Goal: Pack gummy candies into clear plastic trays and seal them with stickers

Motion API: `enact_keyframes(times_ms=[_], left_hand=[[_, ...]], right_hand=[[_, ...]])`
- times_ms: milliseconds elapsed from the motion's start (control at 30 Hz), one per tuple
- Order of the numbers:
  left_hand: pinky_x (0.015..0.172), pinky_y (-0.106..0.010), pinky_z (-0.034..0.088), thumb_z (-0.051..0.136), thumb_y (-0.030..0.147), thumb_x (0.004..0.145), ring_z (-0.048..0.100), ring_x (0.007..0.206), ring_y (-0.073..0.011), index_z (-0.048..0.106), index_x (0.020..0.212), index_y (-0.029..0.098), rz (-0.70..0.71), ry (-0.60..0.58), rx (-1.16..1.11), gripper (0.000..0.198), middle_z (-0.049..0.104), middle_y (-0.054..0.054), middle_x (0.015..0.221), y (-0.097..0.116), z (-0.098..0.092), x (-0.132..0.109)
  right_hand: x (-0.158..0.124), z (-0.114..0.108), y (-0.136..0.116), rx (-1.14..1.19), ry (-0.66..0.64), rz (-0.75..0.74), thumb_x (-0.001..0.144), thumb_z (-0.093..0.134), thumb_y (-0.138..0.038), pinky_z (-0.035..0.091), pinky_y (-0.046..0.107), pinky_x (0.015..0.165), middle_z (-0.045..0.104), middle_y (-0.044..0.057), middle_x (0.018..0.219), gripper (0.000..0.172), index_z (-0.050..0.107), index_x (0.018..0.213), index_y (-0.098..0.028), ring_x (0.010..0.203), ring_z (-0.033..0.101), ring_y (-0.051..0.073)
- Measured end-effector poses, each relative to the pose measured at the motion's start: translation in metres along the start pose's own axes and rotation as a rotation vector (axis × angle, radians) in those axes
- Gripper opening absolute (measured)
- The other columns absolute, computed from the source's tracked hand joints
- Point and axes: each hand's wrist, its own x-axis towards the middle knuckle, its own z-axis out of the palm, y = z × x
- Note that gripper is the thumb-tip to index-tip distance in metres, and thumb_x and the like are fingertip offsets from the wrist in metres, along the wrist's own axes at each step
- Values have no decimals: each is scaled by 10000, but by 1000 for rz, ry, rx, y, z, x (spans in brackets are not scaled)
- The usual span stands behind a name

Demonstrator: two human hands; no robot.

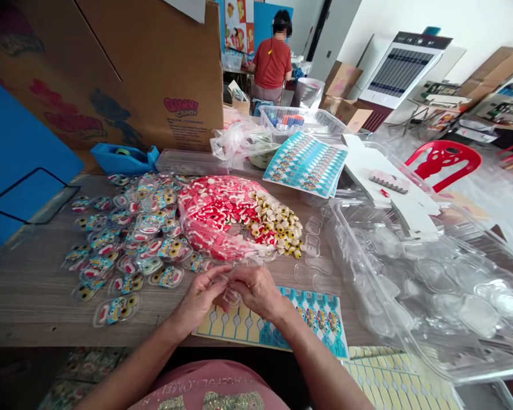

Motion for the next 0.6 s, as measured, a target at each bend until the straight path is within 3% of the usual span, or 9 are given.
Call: enact_keyframes(times_ms=[67, 233, 300, 433, 533, 600], left_hand=[[427, -253, 524, 773, 342, 732, 684, 563, -188, 639, 1037, 131, -104, -32, -30, 394, 704, -45, 754, -1, -5, -3], [485, -225, 543, 784, 237, 715, 728, 619, -193, 612, 1041, 143, -128, 39, -127, 380, 765, -90, 880, 1, -15, -7], [509, -230, 554, 780, 219, 719, 740, 646, -202, 601, 1072, 151, -131, 47, -145, 401, 772, -96, 902, 0, -16, -8], [573, -264, 583, 768, 214, 740, 761, 749, -248, 588, 1011, 155, -155, 11, -149, 331, 774, -110, 937, -5, -8, -8], [608, -281, 593, 759, 200, 751, 763, 790, -263, 572, 973, 157, -179, -14, -138, 294, 774, -116, 934, -6, -1, -10], [613, -282, 594, 748, 183, 757, 763, 799, -266, 563, 972, 157, -179, -3, -136, 285, 774, -121, 938, -5, -1, -13]], right_hand=[[-3, -19, 5, 21, -99, -18, 949, 548, -267, 471, 239, 669, 724, 3, 765, 212, 742, 880, -213, 696, 647, 127], [-53, -83, 10, -227, 147, 135, 902, 625, -303, 495, 288, 739, 743, 39, 947, 191, 748, 1036, -245, 810, 671, 163], [-81, -92, 12, -372, 119, 244, 892, 622, -271, 472, 270, 676, 731, 37, 904, 195, 748, 1038, -241, 728, 653, 149], [-114, -61, 17, -589, -33, 369, 869, 586, -156, 411, 240, 623, 716, 35, 901, 263, 734, 1065, -249, 696, 651, 139], [-109, -34, 25, -650, -45, 373, 906, 511, -129, 382, 234, 615, 709, 42, 867, 256, 737, 961, -234, 728, 658, 147], [-98, -29, 33, -637, 0, 368, 903, 496, -123, 387, 235, 631, 708, 44, 850, 254, 731, 911, -218, 739, 660, 151]])
